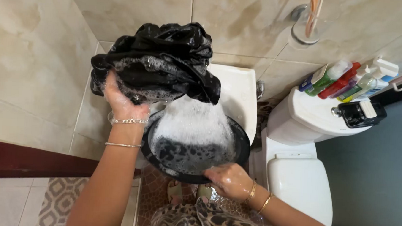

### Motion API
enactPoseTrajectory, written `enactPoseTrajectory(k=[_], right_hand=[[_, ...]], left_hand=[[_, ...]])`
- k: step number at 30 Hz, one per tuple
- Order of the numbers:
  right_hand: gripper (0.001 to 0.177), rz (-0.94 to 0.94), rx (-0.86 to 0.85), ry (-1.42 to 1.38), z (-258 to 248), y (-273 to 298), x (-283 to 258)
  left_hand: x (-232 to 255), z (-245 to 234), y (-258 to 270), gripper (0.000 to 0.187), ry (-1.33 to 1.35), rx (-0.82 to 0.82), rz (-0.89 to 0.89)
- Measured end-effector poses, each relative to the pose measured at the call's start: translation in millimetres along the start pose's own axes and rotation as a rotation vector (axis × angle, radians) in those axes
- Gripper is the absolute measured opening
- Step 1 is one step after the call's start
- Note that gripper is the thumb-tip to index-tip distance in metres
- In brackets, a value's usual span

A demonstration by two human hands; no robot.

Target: Hand washing black clothes in a plastic basin inside a bathroom sink, and rinsing the items with a bidet sprayer.

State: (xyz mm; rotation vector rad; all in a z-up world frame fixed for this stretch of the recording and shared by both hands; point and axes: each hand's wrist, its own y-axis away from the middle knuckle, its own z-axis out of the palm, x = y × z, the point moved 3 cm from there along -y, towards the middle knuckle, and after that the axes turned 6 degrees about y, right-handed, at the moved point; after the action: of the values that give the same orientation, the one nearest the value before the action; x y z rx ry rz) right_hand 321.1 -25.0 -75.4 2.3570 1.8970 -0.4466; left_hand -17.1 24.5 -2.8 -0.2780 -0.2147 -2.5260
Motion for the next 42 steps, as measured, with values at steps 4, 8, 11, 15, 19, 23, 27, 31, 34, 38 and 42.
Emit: enactPoseTrajectory(k=[4, 8, 11, 15, 19, 23, 27, 31, 34, 38, 42], right_hand=[[0.032, 0.056, -0.061, -0.070, -16.2, 2.5, 0.0], [0.032, 0.118, -0.110, -0.172, -30.2, 7.1, -3.1], [0.032, 0.122, -0.062, -0.221, -37.1, 6.7, -10.7], [0.030, 0.133, 0.030, -0.285, -38.2, 1.4, -18.8], [0.026, 0.143, 0.109, -0.331, -45.7, -9.7, -21.1], [0.020, 0.359, 0.053, -0.462, -42.6, -7.7, 2.1], [0.026, 0.852, 0.259, -0.616, -36.7, 23.1, 49.7], [0.019, 0.907, 0.700, -1.091, -47.7, 43.1, 94.5], [0.021, 0.768, 1.012, -1.300, -82.0, 46.7, 115.2], [0.027, 0.757, 1.093, -1.378, -126.4, 43.7, 126.1], [0.029, 0.657, 1.112, -1.473, -134.7, 48.2, 139.6]], left_hand=[[0.5, 4.1, -2.1, 0.040, -0.012, 0.048, 0.006], [4.9, 10.4, 1.0, 0.039, 0.009, 0.049, -0.021], [5.8, 8.8, 0.3, 0.040, 0.041, 0.051, -0.043], [6.3, 8.2, -2.6, 0.040, 0.028, -0.044, -0.055], [7.5, 12.8, -5.2, 0.039, 0.035, -0.032, -0.065], [13.7, 22.3, -11.0, 0.041, -0.001, -0.055, -0.059], [25.1, 46.1, -16.0, 0.043, -0.025, -0.264, -0.036], [32.6, 61.8, -16.3, 0.044, -0.029, -0.340, 0.011], [35.8, 61.7, -16.2, 0.041, 0.042, -0.292, 0.006], [35.2, 61.5, -13.1, 0.042, 0.063, -0.313, -0.019], [34.9, 58.0, -10.0, 0.045, 0.072, -0.288, -0.022]])
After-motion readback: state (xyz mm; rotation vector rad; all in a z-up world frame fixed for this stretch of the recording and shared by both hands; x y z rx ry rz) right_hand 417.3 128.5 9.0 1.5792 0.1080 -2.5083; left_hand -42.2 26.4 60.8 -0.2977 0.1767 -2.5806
